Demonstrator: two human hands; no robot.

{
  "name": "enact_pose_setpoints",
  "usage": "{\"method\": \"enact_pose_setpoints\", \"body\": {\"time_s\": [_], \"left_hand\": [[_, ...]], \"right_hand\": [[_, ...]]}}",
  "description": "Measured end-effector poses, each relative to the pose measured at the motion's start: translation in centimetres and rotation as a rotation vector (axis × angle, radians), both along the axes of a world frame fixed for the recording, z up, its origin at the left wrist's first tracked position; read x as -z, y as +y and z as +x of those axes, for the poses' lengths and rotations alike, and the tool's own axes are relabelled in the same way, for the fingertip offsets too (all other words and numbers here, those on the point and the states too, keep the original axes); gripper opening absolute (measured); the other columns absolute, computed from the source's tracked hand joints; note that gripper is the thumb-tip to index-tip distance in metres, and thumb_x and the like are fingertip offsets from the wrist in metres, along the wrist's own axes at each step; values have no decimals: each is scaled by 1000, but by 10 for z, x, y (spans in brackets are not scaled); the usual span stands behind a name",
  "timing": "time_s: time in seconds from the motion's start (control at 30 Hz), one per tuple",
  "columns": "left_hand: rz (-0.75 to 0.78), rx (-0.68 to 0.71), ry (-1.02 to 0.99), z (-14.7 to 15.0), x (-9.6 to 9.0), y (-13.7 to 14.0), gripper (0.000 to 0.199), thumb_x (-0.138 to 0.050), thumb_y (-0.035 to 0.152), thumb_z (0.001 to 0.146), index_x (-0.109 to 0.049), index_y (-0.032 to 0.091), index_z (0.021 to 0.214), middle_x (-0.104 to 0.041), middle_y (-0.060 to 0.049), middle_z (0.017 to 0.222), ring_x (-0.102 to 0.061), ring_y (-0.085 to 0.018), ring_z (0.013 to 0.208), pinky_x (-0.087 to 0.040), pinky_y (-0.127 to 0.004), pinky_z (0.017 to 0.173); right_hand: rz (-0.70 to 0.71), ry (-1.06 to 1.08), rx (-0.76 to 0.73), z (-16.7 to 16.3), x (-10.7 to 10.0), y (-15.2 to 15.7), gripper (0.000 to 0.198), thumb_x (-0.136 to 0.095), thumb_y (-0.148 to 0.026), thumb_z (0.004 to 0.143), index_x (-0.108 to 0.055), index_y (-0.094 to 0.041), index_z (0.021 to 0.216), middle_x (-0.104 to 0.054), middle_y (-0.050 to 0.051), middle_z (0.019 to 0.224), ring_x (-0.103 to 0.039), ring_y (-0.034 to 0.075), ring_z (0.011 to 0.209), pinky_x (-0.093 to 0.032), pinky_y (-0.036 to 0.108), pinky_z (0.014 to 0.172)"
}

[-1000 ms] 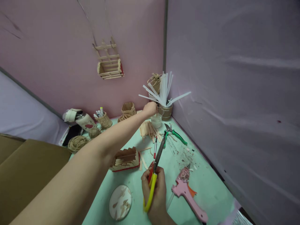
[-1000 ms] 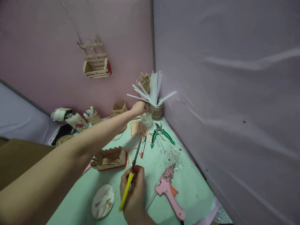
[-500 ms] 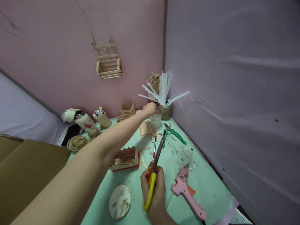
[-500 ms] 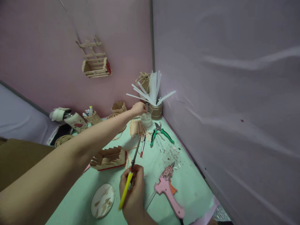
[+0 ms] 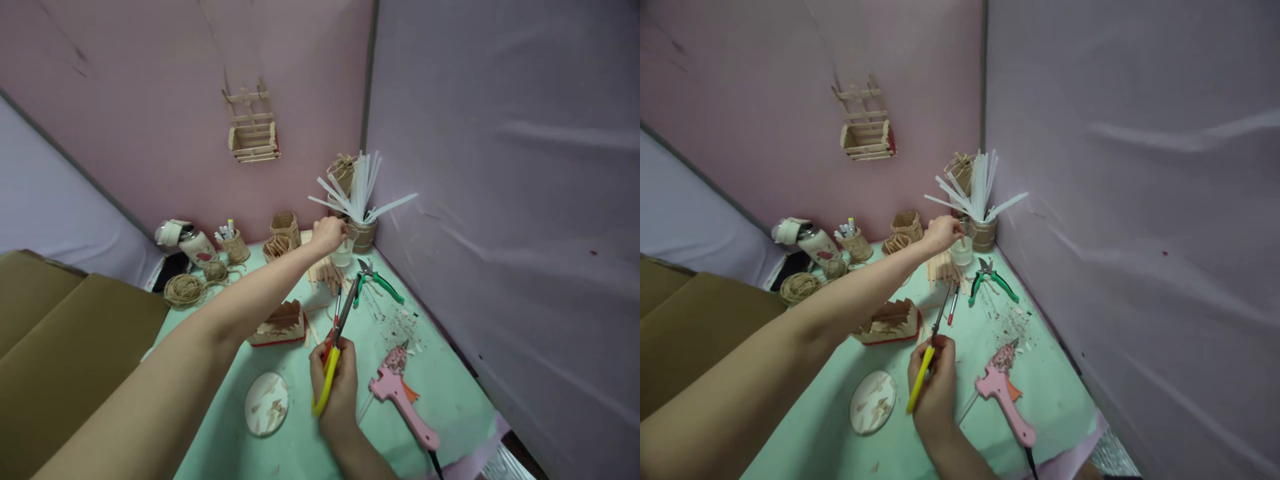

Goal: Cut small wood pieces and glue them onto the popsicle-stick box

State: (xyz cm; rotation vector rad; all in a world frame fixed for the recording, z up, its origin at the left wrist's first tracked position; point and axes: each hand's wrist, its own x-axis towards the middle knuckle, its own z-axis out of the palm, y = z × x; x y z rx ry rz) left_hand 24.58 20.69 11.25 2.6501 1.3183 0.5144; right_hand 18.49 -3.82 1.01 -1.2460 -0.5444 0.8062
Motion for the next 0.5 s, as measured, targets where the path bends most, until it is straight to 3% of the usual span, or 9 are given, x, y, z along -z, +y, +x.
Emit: {"method": "enact_pose_setpoints", "body": {"time_s": [0.1,0.23,0.3,0.4,0.5], "left_hand": [[59,-59,-86,-9,4,-6,21,-50,24,79,-67,21,90,-64,-7,102,-52,-25,101,-35,-38,84],[21,24,-71,-18,-1,-15,14,-55,21,75,-67,20,81,-65,-6,95,-52,-24,97,-35,-37,84],[87,-20,-230,-22,-10,-24,16,-51,22,80,-66,19,85,-63,-6,97,-51,-22,98,-35,-37,86],[147,-1,-389,-36,-29,-48,16,-50,26,82,-63,18,86,-61,-5,96,-49,-20,101,-35,-37,89],[63,100,-513,-66,-44,-90,14,-50,25,82,-61,17,86,-60,-4,96,-51,-17,98,-39,-32,86]], "right_hand": [[17,-54,-14,1,-1,-3,20,-59,-26,73,-46,-20,87,-54,-4,72,-55,9,63,-46,21,59],[25,-97,1,3,0,-5,20,-57,-26,76,-45,-20,91,-51,-4,74,-51,8,61,-43,20,56],[45,-115,23,4,1,-4,23,-58,-25,75,-45,-20,93,-51,-4,75,-51,8,62,-43,20,58],[103,-141,47,6,3,-3,25,-59,-26,74,-45,-20,94,-51,-4,77,-52,8,64,-43,21,60],[129,-136,92,7,1,-6,25,-58,-27,74,-43,-21,94,-50,-4,79,-50,7,61,-42,21,57]]}}
